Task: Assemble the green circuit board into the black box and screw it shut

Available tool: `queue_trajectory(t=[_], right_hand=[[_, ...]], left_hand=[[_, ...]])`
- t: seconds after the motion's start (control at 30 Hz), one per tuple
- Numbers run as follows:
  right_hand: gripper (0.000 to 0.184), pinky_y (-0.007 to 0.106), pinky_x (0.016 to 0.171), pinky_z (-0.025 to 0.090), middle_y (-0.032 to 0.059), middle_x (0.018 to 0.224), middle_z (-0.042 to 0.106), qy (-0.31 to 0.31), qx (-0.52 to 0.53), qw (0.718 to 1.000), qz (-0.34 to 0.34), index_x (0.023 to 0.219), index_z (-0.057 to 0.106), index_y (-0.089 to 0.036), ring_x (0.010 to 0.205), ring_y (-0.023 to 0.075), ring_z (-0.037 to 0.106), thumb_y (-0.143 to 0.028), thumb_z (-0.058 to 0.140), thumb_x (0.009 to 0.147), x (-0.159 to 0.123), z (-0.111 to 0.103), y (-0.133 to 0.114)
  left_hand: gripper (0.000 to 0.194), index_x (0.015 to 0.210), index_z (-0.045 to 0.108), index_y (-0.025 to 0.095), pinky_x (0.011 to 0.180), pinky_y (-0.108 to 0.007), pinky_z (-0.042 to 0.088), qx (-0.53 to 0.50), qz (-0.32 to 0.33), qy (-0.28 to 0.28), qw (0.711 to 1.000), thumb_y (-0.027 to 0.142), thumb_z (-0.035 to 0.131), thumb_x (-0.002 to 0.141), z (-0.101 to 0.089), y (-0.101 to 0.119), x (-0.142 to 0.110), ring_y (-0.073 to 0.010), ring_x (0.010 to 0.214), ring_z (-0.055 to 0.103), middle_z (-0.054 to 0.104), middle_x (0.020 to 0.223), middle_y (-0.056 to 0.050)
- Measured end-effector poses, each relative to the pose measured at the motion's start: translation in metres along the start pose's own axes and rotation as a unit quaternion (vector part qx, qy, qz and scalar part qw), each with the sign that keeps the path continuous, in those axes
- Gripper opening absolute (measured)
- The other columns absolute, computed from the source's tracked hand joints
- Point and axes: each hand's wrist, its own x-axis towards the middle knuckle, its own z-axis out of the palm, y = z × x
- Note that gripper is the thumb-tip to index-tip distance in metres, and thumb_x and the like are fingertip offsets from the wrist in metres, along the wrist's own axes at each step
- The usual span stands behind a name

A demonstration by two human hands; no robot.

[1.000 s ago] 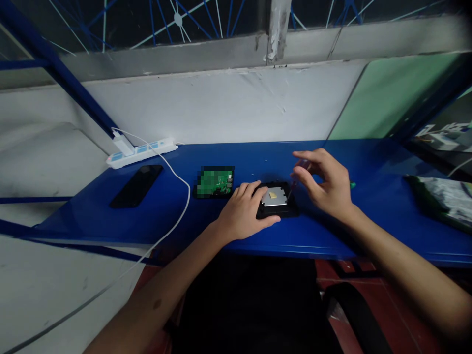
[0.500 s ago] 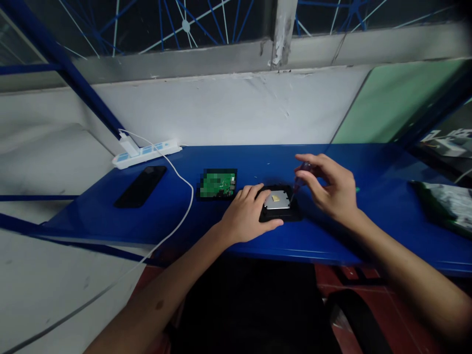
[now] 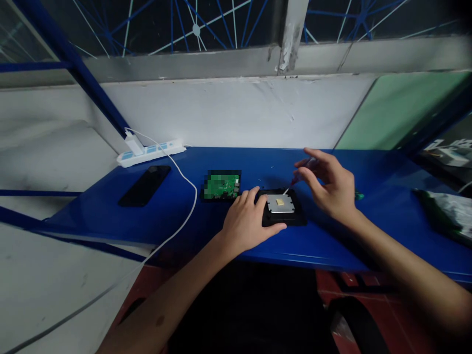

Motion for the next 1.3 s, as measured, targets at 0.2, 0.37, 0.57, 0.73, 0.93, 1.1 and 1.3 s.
queue_trajectory(t=[0.2, 0.37, 0.57, 0.73, 0.93, 1.1, 1.3], right_hand=[[0.034, 0.035, 0.077, 0.063, 0.004, 0.1, 0.078, -0.006, -0.012, 0.999, 0.048, 0.121, 0.059, -0.025, 0.081, 0.0182, 0.077, -0.035, 0.07, 0.09, 0.018, 0.023, 0.009], [0.035, 0.035, 0.077, 0.063, 0.0042, 0.097, 0.078, -0.003, 0.006, 0.996, 0.09, 0.121, 0.058, -0.024, 0.079, 0.018, 0.077, -0.037, 0.069, 0.091, 0.017, 0.034, 0.021], [0.031, 0.039, 0.08, 0.064, 0.0044, 0.099, 0.076, -0.004, 0.025, 0.994, 0.104, 0.12, 0.057, -0.025, 0.082, 0.019, 0.077, -0.033, 0.067, 0.092, 0.011, 0.037, 0.029], [0.031, 0.04, 0.08, 0.065, 0.004, 0.098, 0.076, 0.012, 0.042, 0.993, 0.113, 0.119, 0.058, -0.025, 0.082, 0.0194, 0.077, -0.033, 0.069, 0.091, 0.009, 0.037, 0.024], [0.032, 0.038, 0.076, 0.064, 0.0021, 0.091, 0.076, 0.056, 0.071, 0.989, 0.113, 0.116, 0.062, -0.026, 0.075, 0.0173, 0.075, -0.031, 0.074, 0.086, 0.01, 0.025, 0.02], [0.031, 0.036, 0.07, 0.063, 0.0016, 0.086, 0.075, 0.076, 0.079, 0.987, 0.12, 0.114, 0.062, -0.026, 0.068, 0.0162, 0.073, -0.031, 0.075, 0.086, 0.01, 0.016, 0.019], [0.028, 0.033, 0.066, 0.064, 0.0003, 0.082, 0.072, 0.06, 0.12, 0.983, 0.123, 0.111, 0.062, -0.026, 0.068, 0.0161, 0.073, -0.034, 0.074, 0.087, 0.01, 0.017, 0.012]], left_hand=[[0.073, 0.13, 0.055, 0.015, 0.108, -0.051, 0.046, -0.001, 0.003, -0.009, 1.0, 0.073, 0.061, 0.086, -0.002, 0.002, 0.002, -0.0367, 0.131, 0.054, 0.055, 0.144, -0.019], [0.075, 0.131, 0.056, 0.012, 0.11, -0.051, 0.045, 0.002, 0.008, -0.012, 1.0, 0.073, 0.058, 0.088, -0.001, 0.003, 0.001, -0.0374, 0.133, 0.052, 0.053, 0.146, -0.022], [0.077, 0.132, 0.055, 0.01, 0.112, -0.051, 0.043, 0.011, 0.006, -0.013, 1.0, 0.075, 0.054, 0.089, 0.001, 0.005, -0.001, -0.0379, 0.136, 0.051, 0.052, 0.148, -0.024], [0.075, 0.132, 0.055, 0.01, 0.113, -0.051, 0.043, 0.007, 0.005, -0.022, 1.0, 0.073, 0.054, 0.091, 0.0, 0.006, -0.003, -0.0382, 0.139, 0.049, 0.05, 0.15, -0.024], [0.07, 0.133, 0.053, 0.012, 0.114, -0.054, 0.042, -0.019, 0.004, -0.035, 0.999, 0.069, 0.056, 0.093, -0.003, 0.005, -0.005, -0.0388, 0.145, 0.042, 0.045, 0.154, -0.024], [0.064, 0.13, 0.054, 0.012, 0.115, -0.054, 0.041, -0.044, -0.001, -0.056, 0.997, 0.065, 0.058, 0.094, -0.008, 0.003, -0.007, -0.0383, 0.146, 0.04, 0.042, 0.157, -0.024], [0.06, 0.129, 0.054, 0.013, 0.118, -0.052, 0.039, -0.056, -0.004, -0.052, 0.997, 0.06, 0.061, 0.093, -0.007, 0.0, -0.007, -0.0358, 0.148, 0.038, 0.042, 0.157, -0.022]])
